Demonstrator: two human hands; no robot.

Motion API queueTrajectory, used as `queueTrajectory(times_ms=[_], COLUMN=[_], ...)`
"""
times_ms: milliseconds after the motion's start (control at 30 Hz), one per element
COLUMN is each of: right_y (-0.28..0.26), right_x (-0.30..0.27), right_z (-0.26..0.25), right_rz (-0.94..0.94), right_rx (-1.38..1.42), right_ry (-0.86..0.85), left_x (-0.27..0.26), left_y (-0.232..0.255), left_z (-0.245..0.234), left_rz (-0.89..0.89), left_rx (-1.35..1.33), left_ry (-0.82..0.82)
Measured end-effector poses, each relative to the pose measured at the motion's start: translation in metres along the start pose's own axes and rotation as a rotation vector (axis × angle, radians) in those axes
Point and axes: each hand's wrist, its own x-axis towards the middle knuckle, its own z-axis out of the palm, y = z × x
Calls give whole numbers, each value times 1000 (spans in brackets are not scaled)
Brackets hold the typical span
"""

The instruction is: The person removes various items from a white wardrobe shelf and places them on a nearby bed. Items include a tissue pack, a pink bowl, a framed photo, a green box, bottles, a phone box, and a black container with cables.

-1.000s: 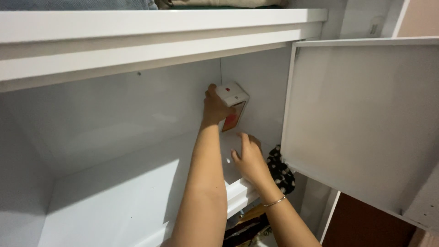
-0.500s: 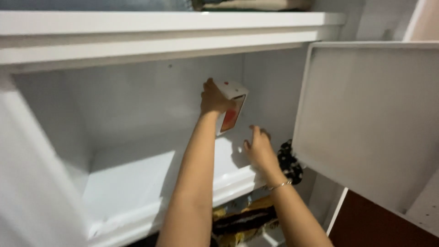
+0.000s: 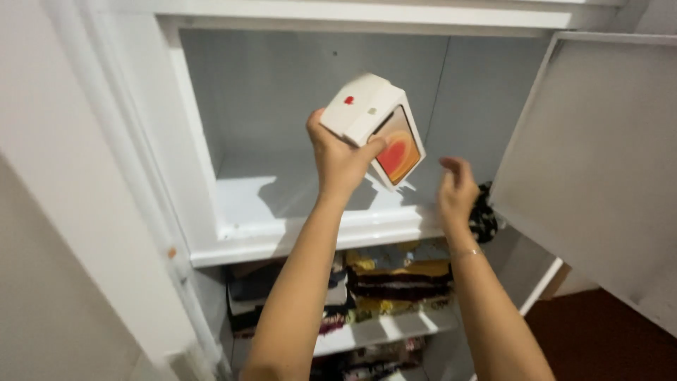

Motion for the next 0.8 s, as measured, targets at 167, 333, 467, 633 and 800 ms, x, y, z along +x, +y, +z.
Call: queueTrajectory(times_ms=[167,333,467,633,800], right_y=[-16,-46,-85,-64,-31], right_x=[-88,-178,-236,-347,-468], right_z=[-39,-80,-110,-142,-183], right_rz=[35,119,271,397,788], right_rx=[735,871,931,904,953], right_ry=[158,254,310,554,745], left_x=[-30,-75,-154,-262,-377], left_y=[35,53,41,41,27], left_z=[-20,-15,-15,-32,-26], left_rz=[-216,-547,-644,-902,-1199], left_rx=[-441,-732,-848,-948,-882], left_ry=[-30,-228,-374,-615,-776])
